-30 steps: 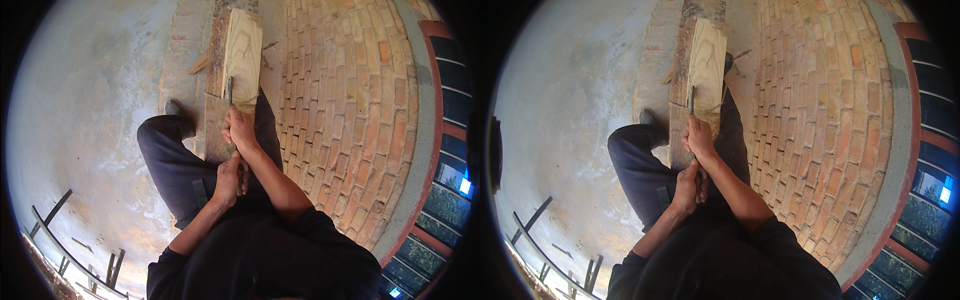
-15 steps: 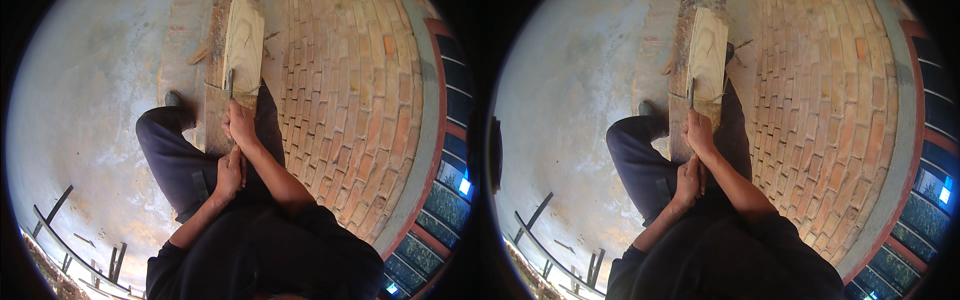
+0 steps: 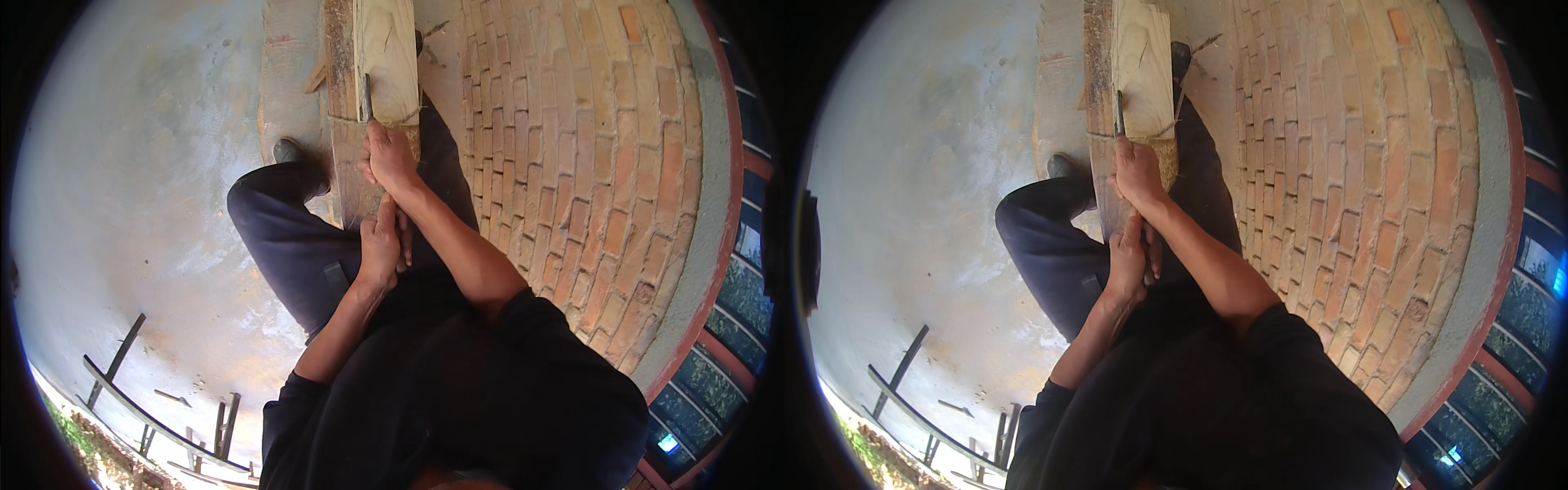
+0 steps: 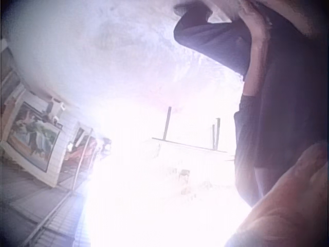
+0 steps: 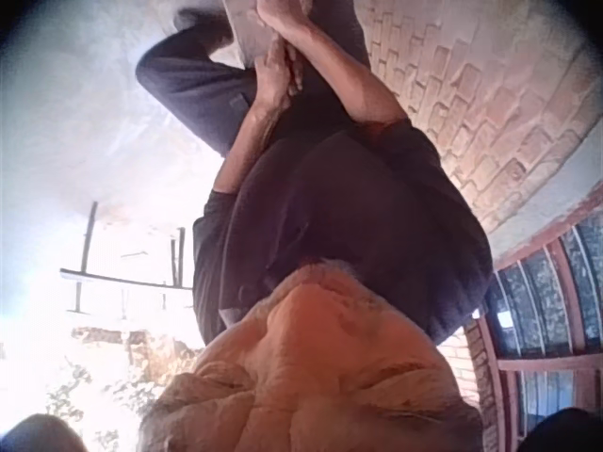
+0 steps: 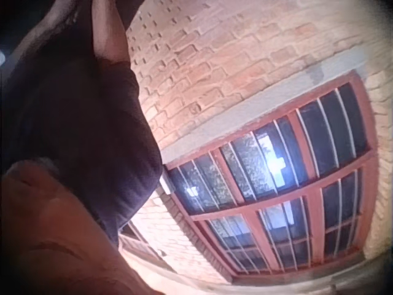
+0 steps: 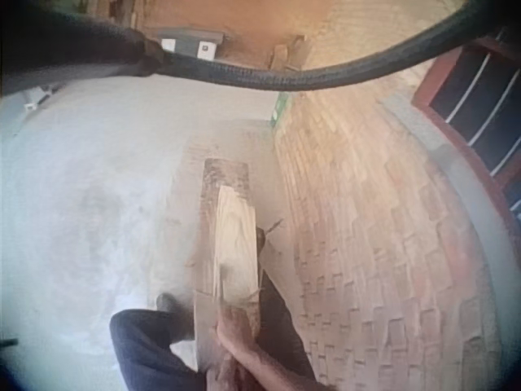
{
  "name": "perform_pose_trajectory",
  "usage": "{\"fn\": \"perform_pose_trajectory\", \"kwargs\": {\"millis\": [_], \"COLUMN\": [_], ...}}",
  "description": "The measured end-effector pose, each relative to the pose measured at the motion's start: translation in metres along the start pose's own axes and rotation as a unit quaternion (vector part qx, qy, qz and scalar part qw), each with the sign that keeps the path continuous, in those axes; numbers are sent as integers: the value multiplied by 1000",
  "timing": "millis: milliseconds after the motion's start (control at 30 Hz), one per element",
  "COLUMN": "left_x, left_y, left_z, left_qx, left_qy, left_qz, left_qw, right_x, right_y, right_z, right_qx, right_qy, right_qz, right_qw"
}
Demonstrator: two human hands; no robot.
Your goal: The person shaves a wood piece using a hand tool, moving it along the surface while holding the wood on a bench.
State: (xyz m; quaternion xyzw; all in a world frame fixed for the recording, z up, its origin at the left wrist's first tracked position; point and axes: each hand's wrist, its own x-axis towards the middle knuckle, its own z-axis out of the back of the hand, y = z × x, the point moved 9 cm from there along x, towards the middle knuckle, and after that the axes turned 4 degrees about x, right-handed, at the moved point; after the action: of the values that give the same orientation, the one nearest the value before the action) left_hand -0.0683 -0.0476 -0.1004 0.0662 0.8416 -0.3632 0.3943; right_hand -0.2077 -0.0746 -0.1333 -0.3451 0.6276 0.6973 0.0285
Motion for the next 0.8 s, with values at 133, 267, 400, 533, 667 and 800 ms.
{"fn": "perform_pose_trajectory", "kwargs": {"millis": [133, 267, 400, 533, 667, 800], "left_x": [-24, -4, -15, -27, -3, -28], "left_y": [29, 7, 24, 18, 14, 35], "left_z": [13, 4, 12, 6, 2, 14], "left_qx": [47, 15, 55, 69, 26, 58], "left_qy": [-12, -12, -16, -6, -6, -5], "left_qz": [32, 0, 22, 24, -20, 17], "left_qw": [998, 1000, 998, 997, 999, 998], "right_x": [-31, -4, -21, -29, 3, -34], "right_y": [-39, -10, -21, -16, -22, -43], "right_z": [4, 2, 4, 3, 12, 3], "right_qx": [34, 7, -41, 10, -46, 35], "right_qy": [-43, -6, -26, -10, -19, -30], "right_qz": [-57, 19, 6, 18, 91, -26], "right_qw": [997, 1000, 999, 1000, 995, 999]}}
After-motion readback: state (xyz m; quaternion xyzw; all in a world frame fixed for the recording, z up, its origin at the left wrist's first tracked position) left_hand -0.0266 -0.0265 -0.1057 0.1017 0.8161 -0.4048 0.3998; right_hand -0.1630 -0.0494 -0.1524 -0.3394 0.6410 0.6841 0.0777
